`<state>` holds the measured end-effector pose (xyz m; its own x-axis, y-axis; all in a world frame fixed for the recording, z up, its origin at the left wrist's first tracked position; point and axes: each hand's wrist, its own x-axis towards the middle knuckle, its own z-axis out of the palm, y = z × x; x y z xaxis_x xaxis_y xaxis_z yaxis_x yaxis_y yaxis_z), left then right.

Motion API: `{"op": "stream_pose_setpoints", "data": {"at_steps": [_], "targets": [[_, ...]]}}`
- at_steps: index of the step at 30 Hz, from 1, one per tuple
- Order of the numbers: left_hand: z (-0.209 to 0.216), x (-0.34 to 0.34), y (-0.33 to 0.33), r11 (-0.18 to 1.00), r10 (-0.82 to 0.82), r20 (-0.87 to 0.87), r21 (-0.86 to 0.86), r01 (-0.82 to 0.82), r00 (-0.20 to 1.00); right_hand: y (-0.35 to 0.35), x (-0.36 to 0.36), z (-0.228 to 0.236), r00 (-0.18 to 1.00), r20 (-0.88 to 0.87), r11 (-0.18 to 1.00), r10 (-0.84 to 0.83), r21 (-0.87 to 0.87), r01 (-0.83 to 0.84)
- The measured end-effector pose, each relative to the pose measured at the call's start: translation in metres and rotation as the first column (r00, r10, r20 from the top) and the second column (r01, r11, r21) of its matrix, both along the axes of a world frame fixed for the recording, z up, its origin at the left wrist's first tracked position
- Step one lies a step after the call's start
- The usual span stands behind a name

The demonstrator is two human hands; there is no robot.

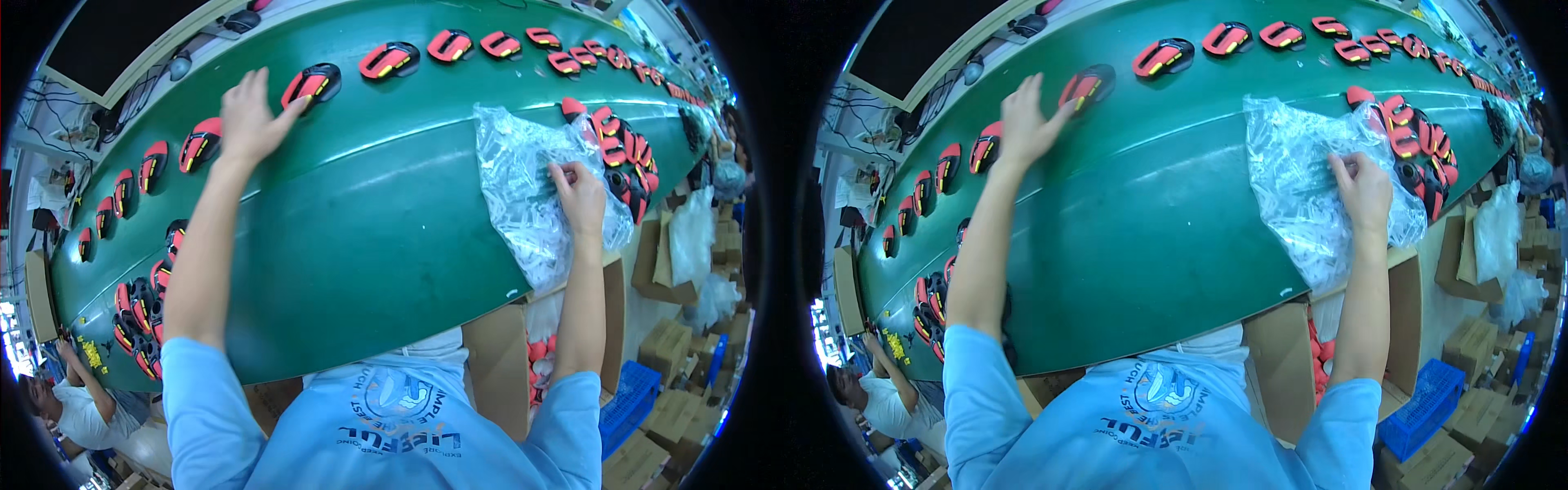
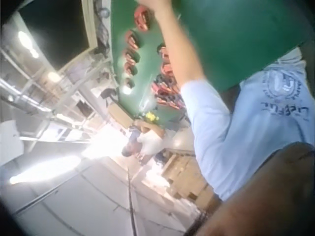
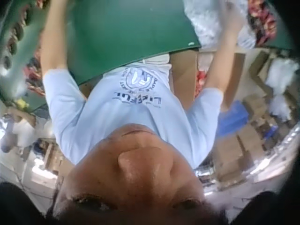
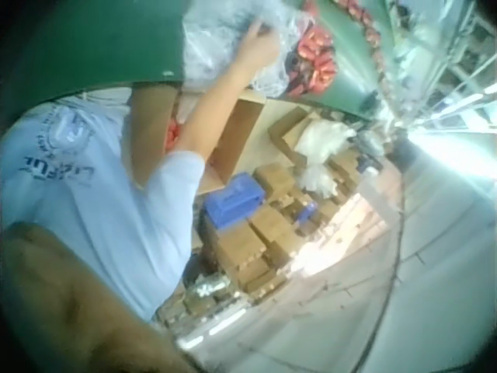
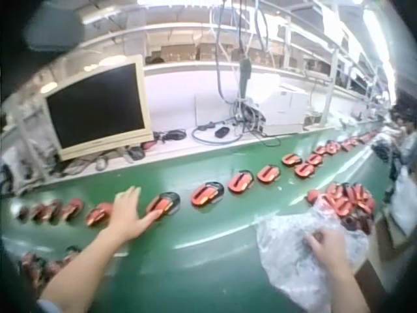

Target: The person assembles plastic mouse covers and internal plastic components by hand, taking them from a cardboard box and fitting them together.

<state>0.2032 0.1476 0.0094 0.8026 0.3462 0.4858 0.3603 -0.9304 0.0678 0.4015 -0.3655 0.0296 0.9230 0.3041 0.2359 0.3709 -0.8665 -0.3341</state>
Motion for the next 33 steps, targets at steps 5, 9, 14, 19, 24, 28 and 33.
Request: {"op": "stream_pose_setpoints", "data": {"at_steps": [5,9,14,19,24,28,33], "targets": [[-0.011,0.052,-0.007,0.951,0.175,-0.208,-0.218,-0.22,0.962,0.012,0.012,-0.025,0.972,0.029,0.967,0.233,0.098,-0.235],[0.011,0.004,-0.031,0.9,0.01,0.051,-0.435,0.014,0.999,0.015,-0.027,0.019,0.961,-0.033,0.921,0.276,0.297,-0.254],[0.02,-0.087,-0.164,0.811,-0.365,0.099,-0.454,0.368,0.926,0.066,-0.139,0.029,0.863,-0.052,0.693,0.503,0.621,-0.366],[0.005,-0.125,-0.214,0.802,-0.328,0.11,-0.492,0.338,0.938,0.135,-0.187,0.0,0.702,0.014,0.576,0.712,0.56,-0.595],[-0.003,-0.133,-0.216,0.817,-0.398,0.165,-0.383,0.431,0.902,0.135,-0.194,-0.001,0.702,0.0,0.628,0.712,0.448,-0.636],[0.0,-0.135,-0.211,0.833,-0.439,0.103,-0.327,0.447,0.893,0.129,-0.202,0.011,0.66,0.072,0.621,0.747,0.276,-0.733],[0.002,-0.126,-0.204,0.829,-0.507,0.075,-0.232,0.509,0.859,0.106,-0.203,0.006,0.595,-0.102,0.603,0.797,0.106,-0.79]]}}
